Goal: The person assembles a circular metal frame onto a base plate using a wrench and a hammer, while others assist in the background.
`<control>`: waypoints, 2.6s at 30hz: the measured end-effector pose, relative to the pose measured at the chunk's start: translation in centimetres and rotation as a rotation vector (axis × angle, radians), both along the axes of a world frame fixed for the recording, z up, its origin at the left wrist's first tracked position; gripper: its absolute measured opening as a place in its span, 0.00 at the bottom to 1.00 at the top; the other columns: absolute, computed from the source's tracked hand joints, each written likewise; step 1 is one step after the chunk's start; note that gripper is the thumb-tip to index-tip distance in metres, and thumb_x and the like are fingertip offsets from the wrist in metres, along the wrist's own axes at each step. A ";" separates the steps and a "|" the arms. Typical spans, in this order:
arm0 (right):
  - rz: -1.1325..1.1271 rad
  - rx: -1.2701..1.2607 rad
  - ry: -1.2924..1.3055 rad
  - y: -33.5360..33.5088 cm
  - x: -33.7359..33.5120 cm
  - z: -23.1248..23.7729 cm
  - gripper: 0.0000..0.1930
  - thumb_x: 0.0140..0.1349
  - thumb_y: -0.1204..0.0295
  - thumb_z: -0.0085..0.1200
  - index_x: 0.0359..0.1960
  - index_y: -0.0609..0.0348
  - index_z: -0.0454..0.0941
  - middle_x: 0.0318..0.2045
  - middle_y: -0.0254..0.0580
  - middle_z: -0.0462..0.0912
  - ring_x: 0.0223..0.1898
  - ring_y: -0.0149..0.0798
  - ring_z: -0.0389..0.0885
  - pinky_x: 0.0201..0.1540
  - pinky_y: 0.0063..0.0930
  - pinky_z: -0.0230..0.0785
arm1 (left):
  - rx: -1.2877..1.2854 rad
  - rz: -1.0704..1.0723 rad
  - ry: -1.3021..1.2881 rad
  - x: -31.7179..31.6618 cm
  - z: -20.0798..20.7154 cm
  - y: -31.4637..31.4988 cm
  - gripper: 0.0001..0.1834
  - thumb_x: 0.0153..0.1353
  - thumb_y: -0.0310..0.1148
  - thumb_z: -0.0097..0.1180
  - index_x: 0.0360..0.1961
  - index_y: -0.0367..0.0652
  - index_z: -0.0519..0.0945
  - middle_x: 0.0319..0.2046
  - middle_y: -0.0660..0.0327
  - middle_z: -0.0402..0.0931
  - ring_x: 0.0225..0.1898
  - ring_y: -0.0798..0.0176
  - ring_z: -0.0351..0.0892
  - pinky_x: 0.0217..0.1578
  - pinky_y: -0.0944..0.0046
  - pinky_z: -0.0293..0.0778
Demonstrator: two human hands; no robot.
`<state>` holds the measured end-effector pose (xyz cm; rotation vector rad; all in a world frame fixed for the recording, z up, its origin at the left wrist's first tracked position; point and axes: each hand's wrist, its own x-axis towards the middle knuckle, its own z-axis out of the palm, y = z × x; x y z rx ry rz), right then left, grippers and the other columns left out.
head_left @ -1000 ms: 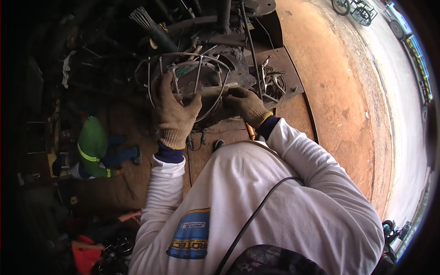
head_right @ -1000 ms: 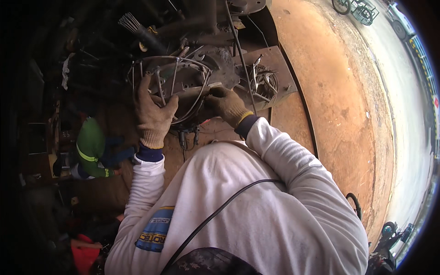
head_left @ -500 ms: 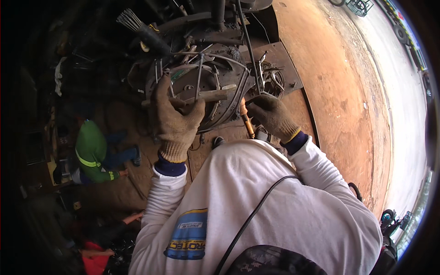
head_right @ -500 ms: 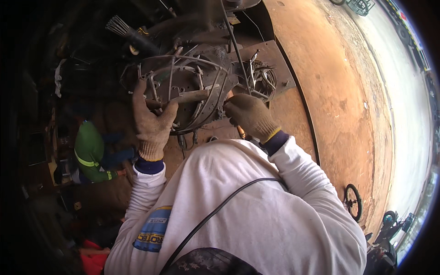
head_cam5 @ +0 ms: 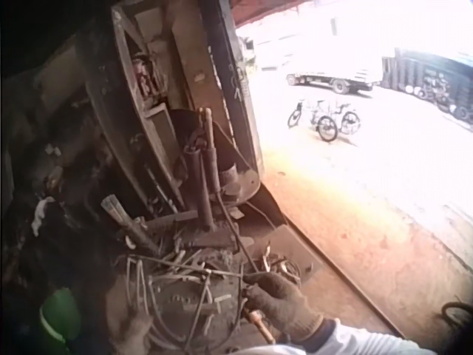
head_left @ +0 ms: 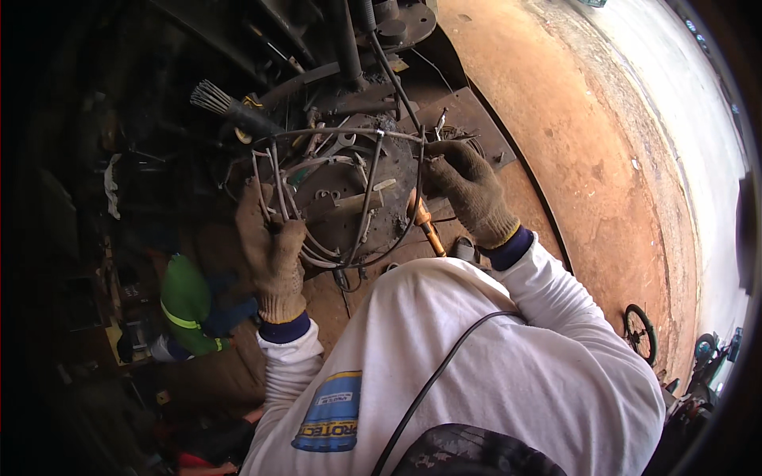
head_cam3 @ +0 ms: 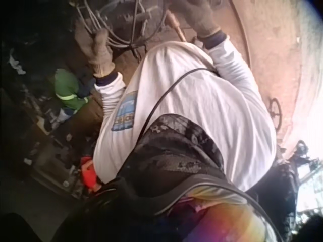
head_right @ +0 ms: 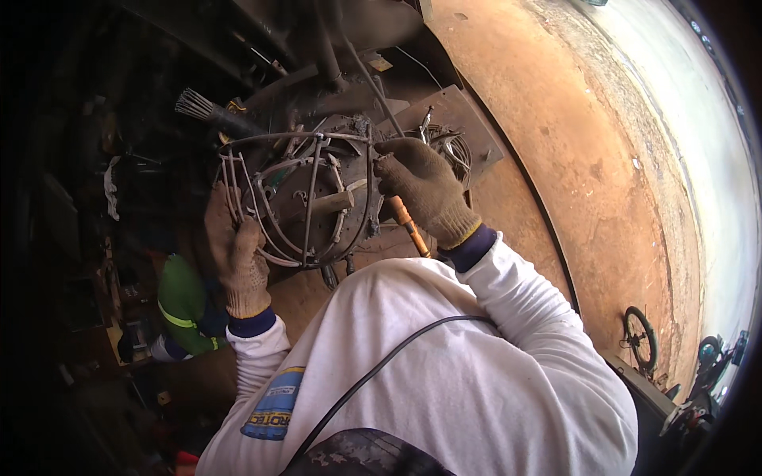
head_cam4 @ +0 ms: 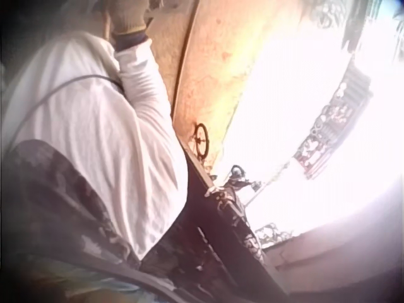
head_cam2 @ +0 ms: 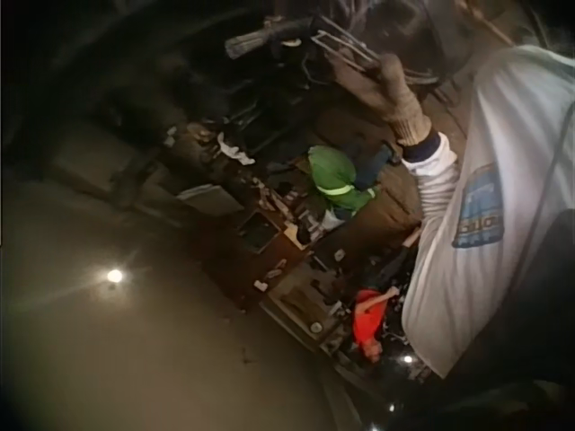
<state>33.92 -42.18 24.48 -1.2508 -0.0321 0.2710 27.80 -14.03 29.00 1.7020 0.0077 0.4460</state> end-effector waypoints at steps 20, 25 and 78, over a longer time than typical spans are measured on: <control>0.002 -0.007 0.096 -1.0 -0.1 -3.1 0.21 0.70 0.64 0.57 0.57 0.66 0.76 0.43 0.41 0.84 0.41 0.31 0.83 0.47 0.25 0.76 | 0.554 0.199 0.019 -2.0 3.4 -4.7 0.50 0.42 0.26 0.74 0.69 0.36 0.64 0.40 0.60 0.71 0.30 0.72 0.68 0.31 0.72 0.73; 0.063 -0.024 0.111 -0.6 -0.1 -3.3 0.21 0.70 0.64 0.57 0.57 0.66 0.76 0.43 0.41 0.84 0.41 0.31 0.83 0.47 0.25 0.76 | 0.956 0.180 -0.231 -1.9 3.3 -3.3 0.50 0.39 0.27 0.76 0.68 0.36 0.66 0.57 0.49 0.69 0.33 0.67 0.73 0.36 0.65 0.77; -0.022 0.066 -0.162 0.7 -0.9 -5.1 0.31 0.69 0.60 0.61 0.67 0.67 0.67 0.54 0.49 0.81 0.54 0.37 0.79 0.58 0.31 0.72 | 0.648 0.056 -0.039 -2.0 2.9 -0.5 0.41 0.49 0.31 0.75 0.64 0.34 0.70 0.67 0.45 0.64 0.37 0.68 0.74 0.33 0.71 0.76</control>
